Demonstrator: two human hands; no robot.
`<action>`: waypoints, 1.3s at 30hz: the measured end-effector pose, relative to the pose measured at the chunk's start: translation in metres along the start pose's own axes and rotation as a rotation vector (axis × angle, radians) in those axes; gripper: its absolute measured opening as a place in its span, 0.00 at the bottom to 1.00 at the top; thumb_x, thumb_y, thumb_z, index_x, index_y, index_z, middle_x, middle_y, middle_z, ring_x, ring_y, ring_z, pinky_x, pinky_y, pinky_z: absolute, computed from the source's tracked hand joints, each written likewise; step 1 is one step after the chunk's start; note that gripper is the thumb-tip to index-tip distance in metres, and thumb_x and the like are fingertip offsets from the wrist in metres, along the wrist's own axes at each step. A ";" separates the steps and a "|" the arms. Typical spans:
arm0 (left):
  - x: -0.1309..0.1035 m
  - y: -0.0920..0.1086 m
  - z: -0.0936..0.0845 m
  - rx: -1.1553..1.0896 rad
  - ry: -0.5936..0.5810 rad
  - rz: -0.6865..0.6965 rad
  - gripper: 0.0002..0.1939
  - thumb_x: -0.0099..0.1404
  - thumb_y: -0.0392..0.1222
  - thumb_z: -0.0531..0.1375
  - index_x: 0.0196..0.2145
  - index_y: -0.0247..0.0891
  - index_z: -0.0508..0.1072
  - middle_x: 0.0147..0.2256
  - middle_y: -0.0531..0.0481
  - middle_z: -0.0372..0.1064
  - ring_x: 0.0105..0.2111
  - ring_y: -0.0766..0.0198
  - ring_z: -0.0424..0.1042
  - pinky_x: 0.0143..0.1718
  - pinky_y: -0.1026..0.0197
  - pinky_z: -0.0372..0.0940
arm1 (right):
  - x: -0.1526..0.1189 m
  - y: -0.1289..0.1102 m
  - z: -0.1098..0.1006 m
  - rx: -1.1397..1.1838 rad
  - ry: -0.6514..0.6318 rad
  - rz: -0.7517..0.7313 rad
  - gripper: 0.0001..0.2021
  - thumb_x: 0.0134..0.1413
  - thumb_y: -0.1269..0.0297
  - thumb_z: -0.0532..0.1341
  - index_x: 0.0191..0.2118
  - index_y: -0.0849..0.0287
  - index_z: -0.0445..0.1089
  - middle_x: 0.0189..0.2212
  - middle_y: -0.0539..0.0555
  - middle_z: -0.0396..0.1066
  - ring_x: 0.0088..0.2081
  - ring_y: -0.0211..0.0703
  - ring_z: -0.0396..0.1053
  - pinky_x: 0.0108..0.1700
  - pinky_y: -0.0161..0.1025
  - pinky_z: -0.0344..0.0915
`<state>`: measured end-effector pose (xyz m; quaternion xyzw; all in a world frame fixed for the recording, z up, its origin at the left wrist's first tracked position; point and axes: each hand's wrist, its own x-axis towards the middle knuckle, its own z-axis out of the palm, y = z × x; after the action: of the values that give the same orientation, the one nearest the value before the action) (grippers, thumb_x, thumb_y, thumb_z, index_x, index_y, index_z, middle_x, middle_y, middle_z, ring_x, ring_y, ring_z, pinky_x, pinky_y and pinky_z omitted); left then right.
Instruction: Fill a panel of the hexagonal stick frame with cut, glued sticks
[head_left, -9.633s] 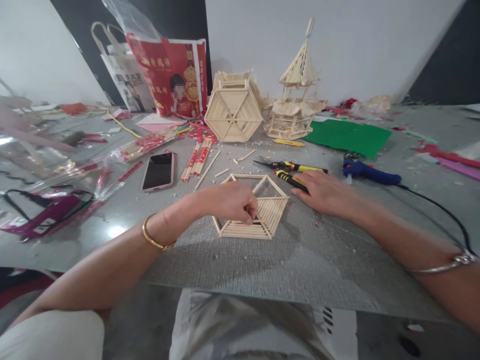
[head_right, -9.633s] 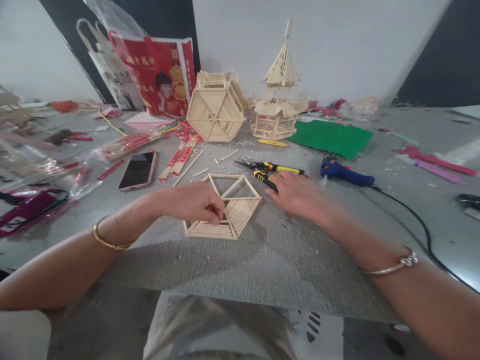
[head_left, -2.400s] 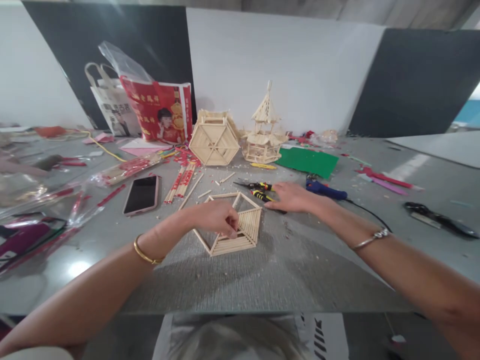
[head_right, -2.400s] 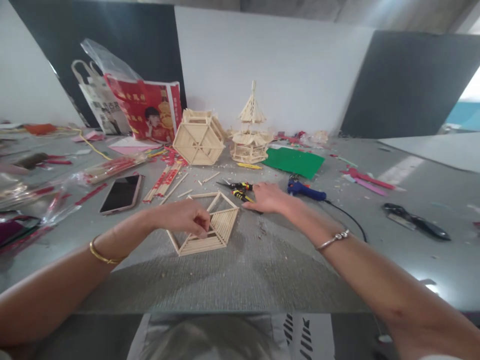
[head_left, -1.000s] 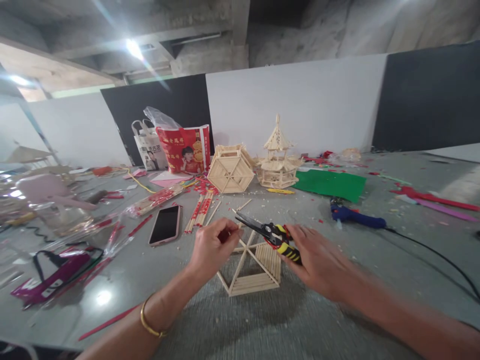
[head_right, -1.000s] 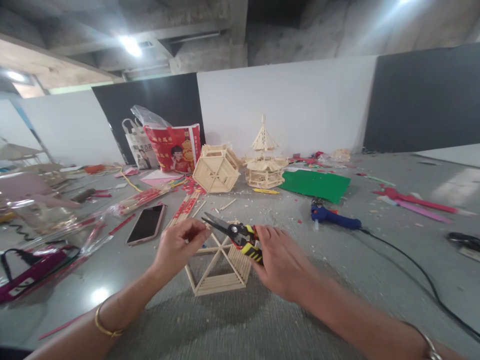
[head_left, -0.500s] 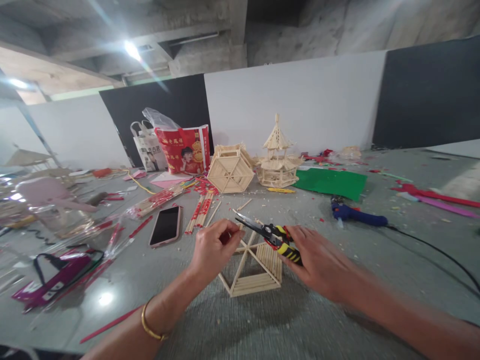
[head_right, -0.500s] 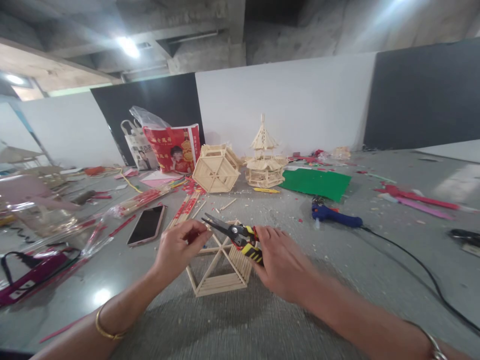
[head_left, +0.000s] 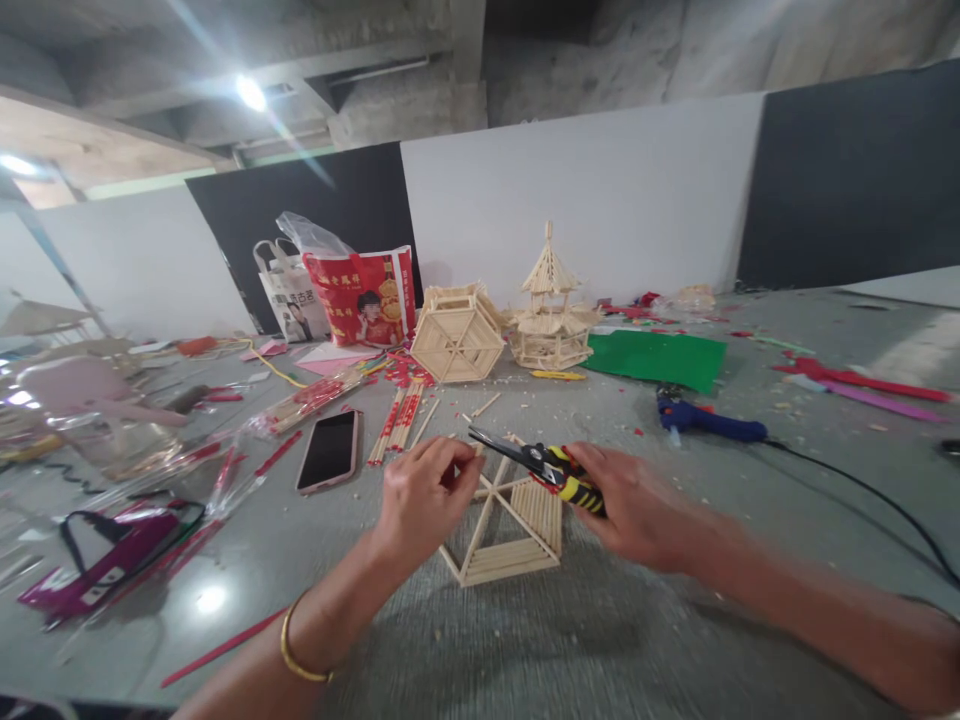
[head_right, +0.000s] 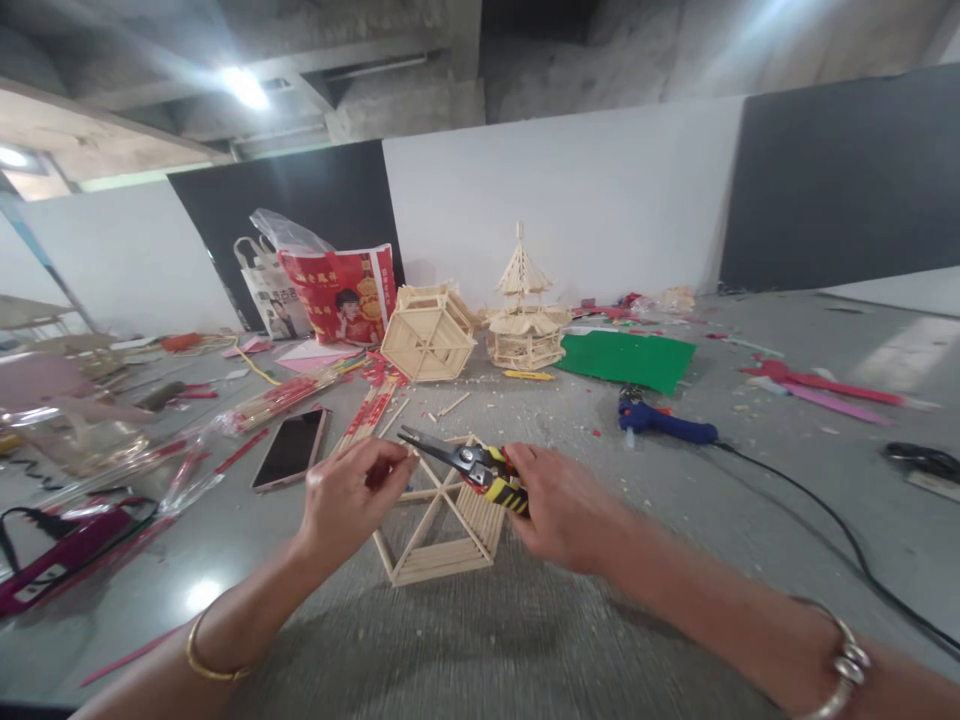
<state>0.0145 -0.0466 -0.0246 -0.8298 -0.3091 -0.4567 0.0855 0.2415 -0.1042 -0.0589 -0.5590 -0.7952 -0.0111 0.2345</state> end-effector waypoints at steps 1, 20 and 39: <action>0.000 -0.001 0.002 0.026 0.012 0.024 0.07 0.59 0.35 0.58 0.23 0.38 0.70 0.20 0.57 0.68 0.20 0.73 0.65 0.26 0.70 0.60 | 0.001 0.001 -0.001 -0.012 -0.017 0.023 0.16 0.48 0.68 0.56 0.45 0.64 0.61 0.38 0.63 0.71 0.39 0.53 0.69 0.40 0.46 0.64; 0.008 -0.008 -0.011 -0.029 0.004 0.262 0.05 0.61 0.33 0.57 0.29 0.36 0.71 0.24 0.52 0.74 0.22 0.70 0.71 0.26 0.69 0.65 | -0.003 -0.009 -0.003 0.071 0.100 -0.068 0.18 0.46 0.70 0.56 0.47 0.62 0.61 0.42 0.64 0.69 0.43 0.52 0.68 0.43 0.47 0.65; 0.008 -0.015 -0.004 -0.044 -0.144 0.190 0.07 0.63 0.36 0.54 0.32 0.37 0.72 0.27 0.50 0.74 0.27 0.68 0.73 0.30 0.68 0.65 | 0.009 0.004 -0.004 -0.017 0.045 -0.054 0.20 0.45 0.69 0.57 0.48 0.65 0.61 0.42 0.65 0.69 0.43 0.52 0.68 0.44 0.45 0.63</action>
<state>0.0056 -0.0326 -0.0175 -0.8876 -0.2242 -0.3926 0.0880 0.2444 -0.0959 -0.0532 -0.5390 -0.8043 -0.0368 0.2474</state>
